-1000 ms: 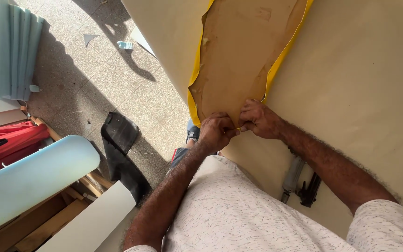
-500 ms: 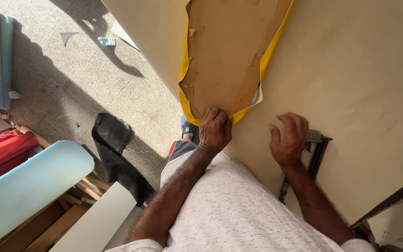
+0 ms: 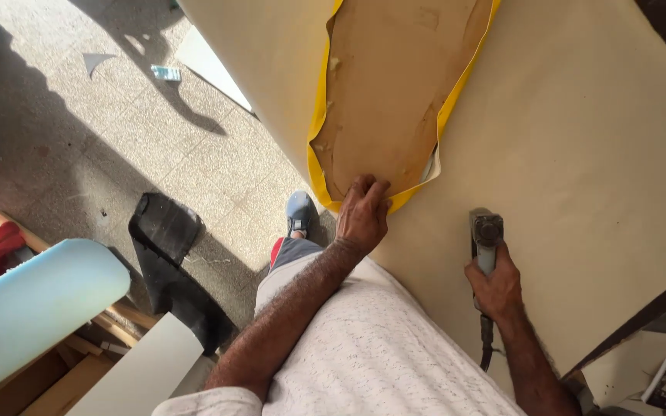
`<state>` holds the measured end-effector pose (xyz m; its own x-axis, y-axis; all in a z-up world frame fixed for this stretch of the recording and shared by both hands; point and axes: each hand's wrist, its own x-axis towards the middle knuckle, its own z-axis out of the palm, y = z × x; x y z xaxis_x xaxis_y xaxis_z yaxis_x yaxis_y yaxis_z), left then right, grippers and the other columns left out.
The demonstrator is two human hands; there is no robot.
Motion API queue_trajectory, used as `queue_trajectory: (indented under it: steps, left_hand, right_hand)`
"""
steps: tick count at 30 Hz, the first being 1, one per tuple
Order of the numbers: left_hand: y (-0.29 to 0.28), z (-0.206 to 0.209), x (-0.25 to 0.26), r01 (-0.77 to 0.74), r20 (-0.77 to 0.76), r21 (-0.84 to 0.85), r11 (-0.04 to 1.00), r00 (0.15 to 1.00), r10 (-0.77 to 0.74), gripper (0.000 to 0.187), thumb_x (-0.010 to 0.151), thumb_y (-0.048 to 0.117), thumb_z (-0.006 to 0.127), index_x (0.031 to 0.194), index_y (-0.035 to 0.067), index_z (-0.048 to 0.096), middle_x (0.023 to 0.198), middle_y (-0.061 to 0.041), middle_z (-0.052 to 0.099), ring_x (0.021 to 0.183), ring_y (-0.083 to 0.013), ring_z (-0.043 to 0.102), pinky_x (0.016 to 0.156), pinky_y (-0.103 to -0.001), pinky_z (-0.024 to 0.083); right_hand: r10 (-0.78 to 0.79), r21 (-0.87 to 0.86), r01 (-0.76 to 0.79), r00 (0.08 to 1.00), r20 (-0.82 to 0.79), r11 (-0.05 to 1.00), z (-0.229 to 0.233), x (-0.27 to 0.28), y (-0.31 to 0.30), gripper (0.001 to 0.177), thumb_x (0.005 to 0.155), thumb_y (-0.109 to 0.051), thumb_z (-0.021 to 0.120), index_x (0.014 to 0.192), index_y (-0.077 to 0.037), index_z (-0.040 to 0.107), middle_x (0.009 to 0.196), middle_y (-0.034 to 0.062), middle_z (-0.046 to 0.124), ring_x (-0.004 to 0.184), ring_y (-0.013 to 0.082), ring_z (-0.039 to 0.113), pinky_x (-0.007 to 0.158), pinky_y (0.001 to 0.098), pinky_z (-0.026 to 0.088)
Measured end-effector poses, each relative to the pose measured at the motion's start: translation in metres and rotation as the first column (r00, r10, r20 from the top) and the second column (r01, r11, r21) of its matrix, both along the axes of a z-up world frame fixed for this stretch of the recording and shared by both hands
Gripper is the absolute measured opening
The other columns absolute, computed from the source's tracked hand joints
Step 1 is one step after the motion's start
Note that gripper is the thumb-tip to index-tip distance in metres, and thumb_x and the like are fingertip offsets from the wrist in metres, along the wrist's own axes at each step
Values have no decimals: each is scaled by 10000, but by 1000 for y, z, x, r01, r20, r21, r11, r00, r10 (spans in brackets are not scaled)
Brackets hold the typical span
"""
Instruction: Stretching yellow fabric over a furniture frame and securing it using a pneumatic staple gun.
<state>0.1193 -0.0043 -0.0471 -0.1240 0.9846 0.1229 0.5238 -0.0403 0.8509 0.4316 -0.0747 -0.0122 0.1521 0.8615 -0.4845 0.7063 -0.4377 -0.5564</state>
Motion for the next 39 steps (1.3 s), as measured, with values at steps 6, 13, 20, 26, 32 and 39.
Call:
queue_trajectory:
  steps: [6, 13, 20, 26, 32, 39]
  left_hand:
    - [-1, 0, -5, 66, 11, -74, 995, 998, -66, 322, 962, 114, 652, 1272, 180, 598, 1106, -145, 551, 1013, -414, 667, 816, -527, 583]
    - [5, 13, -10, 112, 52, -158, 981, 993, -105, 408, 953, -19, 617, 1302, 189, 578, 1138, -169, 568, 1059, -390, 669, 865, -505, 595]
    - [6, 15, -16, 148, 57, -159, 976, 988, -140, 456, 967, -2, 582, 1395, 136, 508, 1219, -201, 551, 1146, -436, 627, 926, -535, 567]
    - [1, 6, -13, 182, -21, -177, 967, 982, -188, 343, 988, 52, 571, 1324, 118, 580, 1230, -184, 580, 1172, -416, 625, 961, -513, 556]
    - [15, 3, 11, 263, -273, -209, 942, 909, -314, 222, 954, 242, 637, 1155, 148, 612, 1117, -94, 586, 1043, -317, 641, 889, -445, 532]
    - [62, -15, 40, 322, -505, 74, 944, 828, -243, 250, 895, 338, 732, 912, 112, 628, 908, -79, 543, 808, -314, 644, 714, -439, 494]
  right_hand:
    - [203, 77, -195, 973, -110, 978, 10, -53, 23, 370, 901, -338, 793, 984, 8, 690, 731, 196, 715, 691, 227, 674, 558, 421, 537]
    - [226, 78, -215, 960, -164, 973, 26, -86, 45, 292, 915, -267, 741, 802, -5, 680, 601, 149, 668, 597, 157, 615, 453, 324, 476]
    - [194, 75, -192, 981, -18, 978, 36, -65, 31, 345, 924, -285, 719, 815, 33, 641, 598, 198, 635, 593, 194, 606, 472, 338, 474]
    - [201, -236, -98, 859, 470, 967, 66, -48, 42, 645, 1010, -227, 541, 1557, 41, 326, 1207, 338, 677, 1084, 462, 706, 878, 558, 611]
    - [371, -37, -402, 801, 470, 915, 29, -25, 97, 375, 1030, -423, 625, 1080, -61, 708, 868, 145, 710, 851, 326, 736, 695, 426, 609]
    - [577, -124, -565, 809, 115, 816, 25, -110, 208, 623, 993, -559, 560, 761, 8, 673, 676, 225, 682, 682, 351, 666, 638, 472, 525]
